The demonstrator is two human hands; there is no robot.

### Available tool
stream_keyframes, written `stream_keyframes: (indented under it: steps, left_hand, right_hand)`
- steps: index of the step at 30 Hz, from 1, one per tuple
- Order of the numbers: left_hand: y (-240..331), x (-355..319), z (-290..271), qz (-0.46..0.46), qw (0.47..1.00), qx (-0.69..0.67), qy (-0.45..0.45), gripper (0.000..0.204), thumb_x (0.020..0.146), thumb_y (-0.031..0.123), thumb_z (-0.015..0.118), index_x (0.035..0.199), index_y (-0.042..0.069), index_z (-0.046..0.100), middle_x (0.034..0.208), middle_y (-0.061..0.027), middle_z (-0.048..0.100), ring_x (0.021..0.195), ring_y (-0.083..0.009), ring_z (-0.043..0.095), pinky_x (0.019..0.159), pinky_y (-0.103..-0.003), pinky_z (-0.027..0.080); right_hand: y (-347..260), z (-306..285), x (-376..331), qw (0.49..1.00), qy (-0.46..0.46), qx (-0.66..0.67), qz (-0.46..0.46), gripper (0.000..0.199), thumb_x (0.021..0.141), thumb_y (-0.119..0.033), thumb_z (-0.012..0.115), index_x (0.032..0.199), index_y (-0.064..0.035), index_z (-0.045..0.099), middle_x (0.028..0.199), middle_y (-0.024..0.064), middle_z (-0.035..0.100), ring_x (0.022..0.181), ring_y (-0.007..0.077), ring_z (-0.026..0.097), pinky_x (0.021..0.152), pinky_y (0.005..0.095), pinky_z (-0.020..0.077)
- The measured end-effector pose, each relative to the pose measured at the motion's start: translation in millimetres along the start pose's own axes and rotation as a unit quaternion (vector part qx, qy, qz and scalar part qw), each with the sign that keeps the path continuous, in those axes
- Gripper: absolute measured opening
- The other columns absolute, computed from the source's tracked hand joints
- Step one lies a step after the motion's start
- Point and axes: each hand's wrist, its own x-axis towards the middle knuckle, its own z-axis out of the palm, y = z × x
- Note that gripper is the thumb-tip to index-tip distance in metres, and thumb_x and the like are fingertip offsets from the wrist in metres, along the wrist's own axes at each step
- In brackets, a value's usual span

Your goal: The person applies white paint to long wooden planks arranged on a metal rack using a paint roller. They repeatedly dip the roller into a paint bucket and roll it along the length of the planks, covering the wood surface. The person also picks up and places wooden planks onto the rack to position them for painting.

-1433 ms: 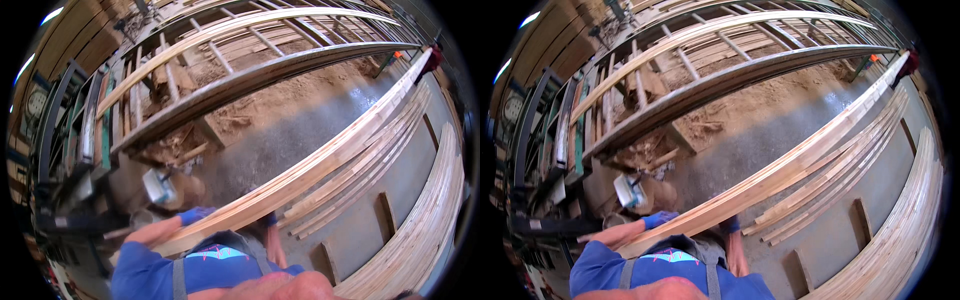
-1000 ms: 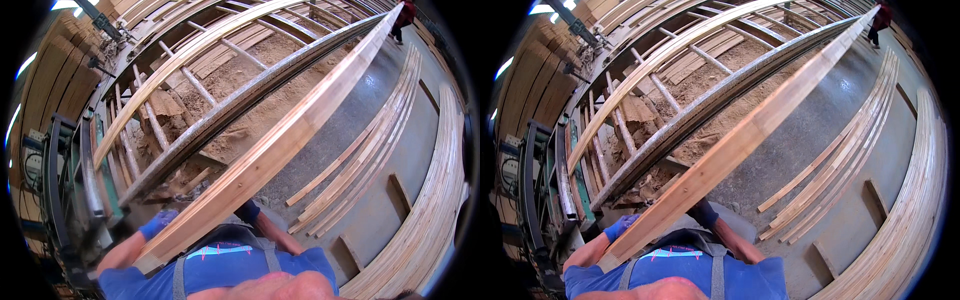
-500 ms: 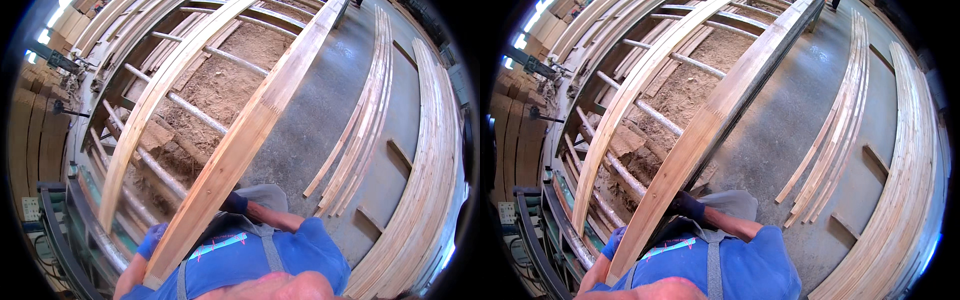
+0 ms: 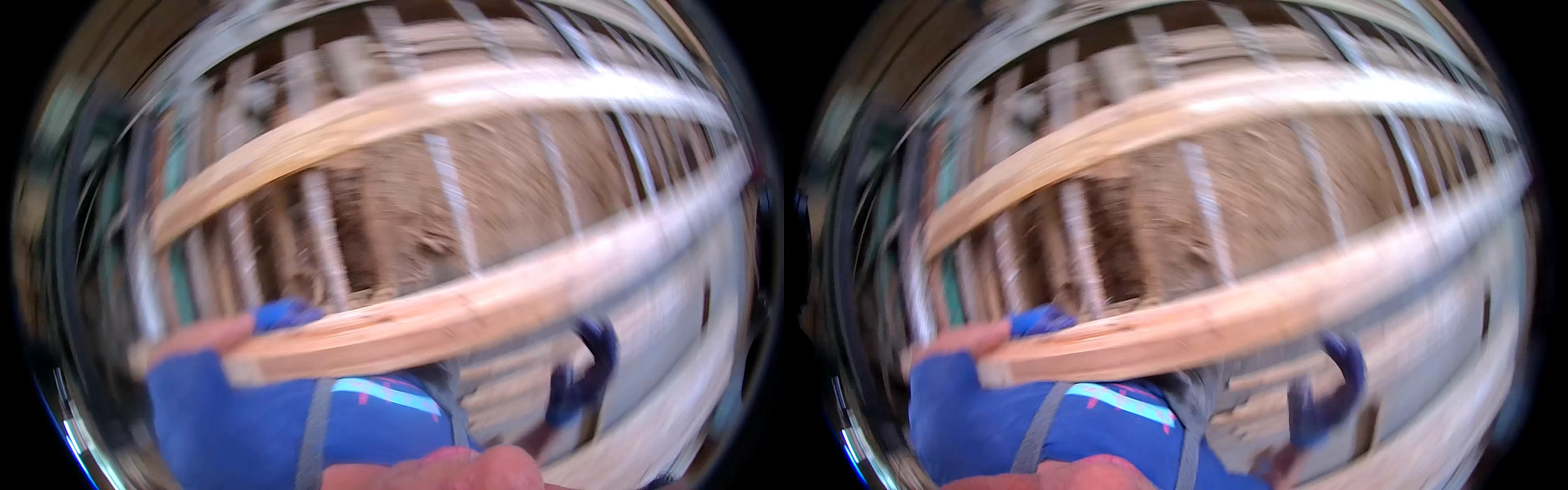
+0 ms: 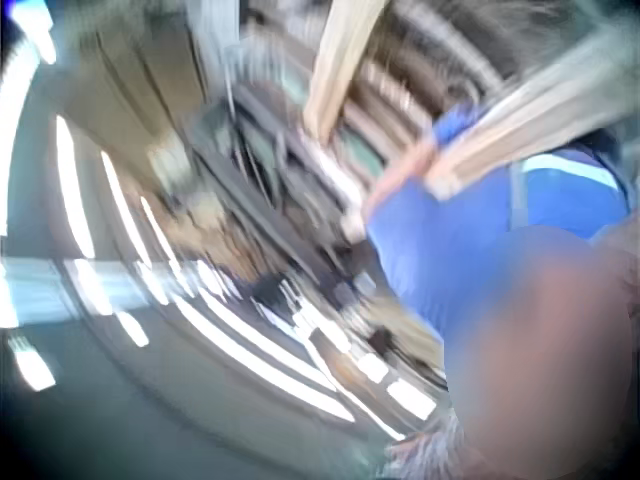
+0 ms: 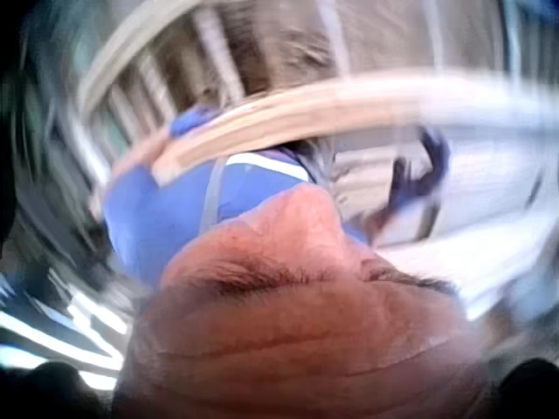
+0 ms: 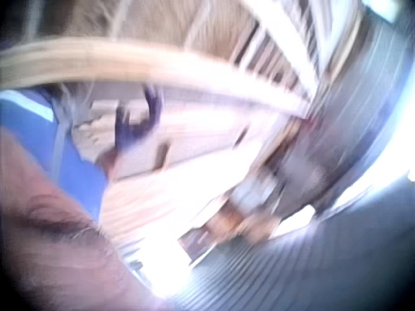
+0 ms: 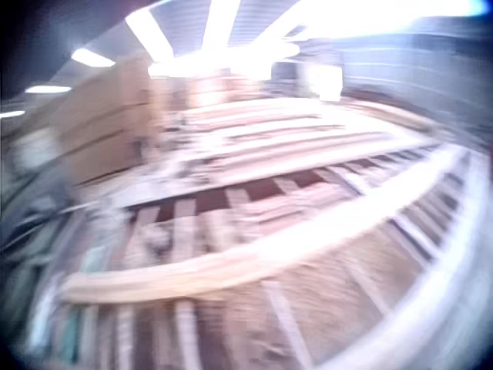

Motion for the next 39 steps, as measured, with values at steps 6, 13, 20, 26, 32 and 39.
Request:
stream_keyframes:
  steps: [6,13,20,26,32,39]
  left_hand:
    - [29,-48,27,-0.082,0.991,-0.035,0.095,0.077,0.092,0.069,0.043,0.113,0.000,0.067,0.113,-0.0222,0.067,0.099,-0.0334,0.063,0.087,-0.045,0.046]
    - [19,-59,33,-0.061,0.996,-0.025,0.064,0.077,0.092,0.071,0.040,0.112,0.002,0.068,0.112,-0.0207,0.068,0.097,-0.0357,0.062,0.088,-0.047,0.045]
    - [62,-88,-21,0.049,0.868,0.395,0.298,0.053,0.088,0.052,0.055,0.073,0.003,0.070,0.069,-0.0166,0.067,0.066,-0.0296,0.066,0.065,-0.043,0.053]
    - [122,-140,-4,0.264,0.733,0.281,0.560,0.044,0.086,0.050,0.057,0.077,0.008,0.065,0.068,-0.0110,0.061,0.061,-0.0302,0.059,0.055,-0.043,0.048]
    - [117,-137,73,0.152,0.624,0.209,0.738,0.049,0.083,0.046,0.064,0.107,0.003,0.064,0.097,-0.0135,0.063,0.086,-0.0305,0.063,0.097,-0.048,0.047]
    - [113,-58,155,-0.181,0.740,0.209,0.613,0.074,0.078,0.051,0.067,0.133,0.005,0.052,0.137,-0.0176,0.052,0.127,-0.0324,0.049,0.111,-0.051,0.034]
  right_hand:
    - [5,109,103,0.763,-0.487,-0.246,-0.347,0.093,0.053,-0.029,0.083,0.137,-0.0067,0.048,0.122,0.0189,0.058,0.110,0.0377,0.055,0.097,0.0538,0.0388]
    - [43,105,69,0.771,-0.446,-0.287,-0.351,0.087,0.053,-0.028,0.078,0.134,-0.0074,0.053,0.103,0.0116,0.063,0.093,0.0345,0.058,0.083,0.0485,0.0435]
    - [54,135,98,0.718,-0.488,-0.297,-0.398,0.081,0.065,-0.035,0.078,0.136,-0.0062,0.051,0.099,0.0123,0.064,0.091,0.0334,0.060,0.081,0.0455,0.0476]
    - [23,197,150,0.745,-0.563,-0.186,-0.307,0.079,0.067,-0.037,0.079,0.133,-0.0013,0.053,0.106,0.0191,0.066,0.096,0.0393,0.062,0.085,0.0450,0.0490]
    - [124,315,212,0.800,-0.489,-0.157,-0.312,0.048,0.085,-0.038,0.069,0.112,0.0009,0.065,0.100,0.0233,0.067,0.093,0.0409,0.062,0.086,0.0460,0.0484]
    - [164,327,224,0.773,-0.407,-0.187,-0.450,0.059,0.092,-0.051,0.055,0.111,0.0040,0.063,0.097,0.0283,0.066,0.091,0.0465,0.062,0.081,0.0528,0.0462]
